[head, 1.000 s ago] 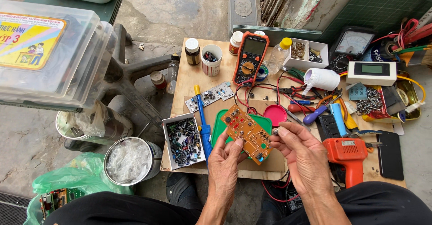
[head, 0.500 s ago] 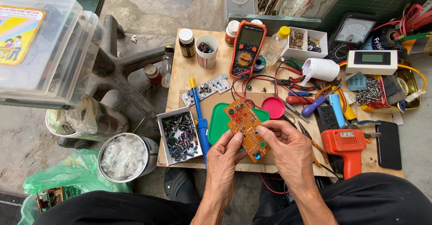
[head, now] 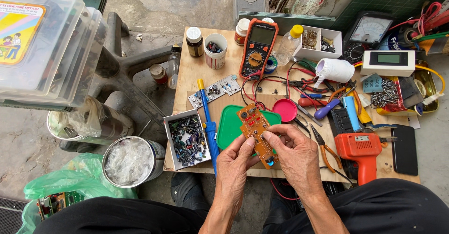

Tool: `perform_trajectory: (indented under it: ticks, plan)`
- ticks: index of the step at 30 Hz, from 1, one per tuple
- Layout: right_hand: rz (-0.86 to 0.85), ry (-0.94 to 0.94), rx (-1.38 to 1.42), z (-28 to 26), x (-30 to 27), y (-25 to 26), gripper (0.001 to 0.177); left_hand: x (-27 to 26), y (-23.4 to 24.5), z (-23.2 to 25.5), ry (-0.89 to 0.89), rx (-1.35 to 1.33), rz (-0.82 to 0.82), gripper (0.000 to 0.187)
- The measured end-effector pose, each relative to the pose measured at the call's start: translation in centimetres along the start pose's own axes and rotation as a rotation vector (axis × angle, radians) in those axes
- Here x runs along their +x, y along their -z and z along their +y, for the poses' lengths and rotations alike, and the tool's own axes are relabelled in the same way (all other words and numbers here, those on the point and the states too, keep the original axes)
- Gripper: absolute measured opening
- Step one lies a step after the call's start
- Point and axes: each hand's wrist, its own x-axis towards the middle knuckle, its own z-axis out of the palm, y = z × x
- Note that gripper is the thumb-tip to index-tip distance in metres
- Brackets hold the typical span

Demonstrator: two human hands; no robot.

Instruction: The person removes a small electronic component from a circuit board using a soldering iron and a heat gun. They then use a multimeter to test the component and the board, and finally place the component back onto the board.

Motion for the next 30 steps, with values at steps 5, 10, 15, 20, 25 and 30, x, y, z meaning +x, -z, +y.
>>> perform_trajectory:
  ticks: [5,10,15,20,25,30]
  plan:
    - [-0.008,0.012,0.0,0.0,-0.04,-0.08,0.011,0.1,0.16,-0.25,-0.01,0.007,-0.007,0.049]
    - [-0.017,-0.005,-0.004,-0.04,-0.11,-0.08,0.011,0.05,0.23,-0.29,-0.025,0.018,-0.004,0.05]
    - [-0.009,0.011,-0.053,-0.62,-0.48,-0.07,0.009,0.0,0.11,-0.18,-0.049,0.012,-0.027,0.05]
    - [-0.015,0.139,-0.086,-0.29,-0.6,-0.09,0.007,-0.12,0.08,0.13,-0.009,0.073,0.021,0.049]
    - [-0.02,0.129,-0.08,-0.36,-0.6,-0.19,0.007,-0.1,0.24,-0.04,-0.006,0.103,0.024,0.049]
    - [-0.013,0.148,-0.102,-0.11,-0.63,-0.16,0.005,-0.19,0.12,0.16,0.007,0.089,0.019,0.049]
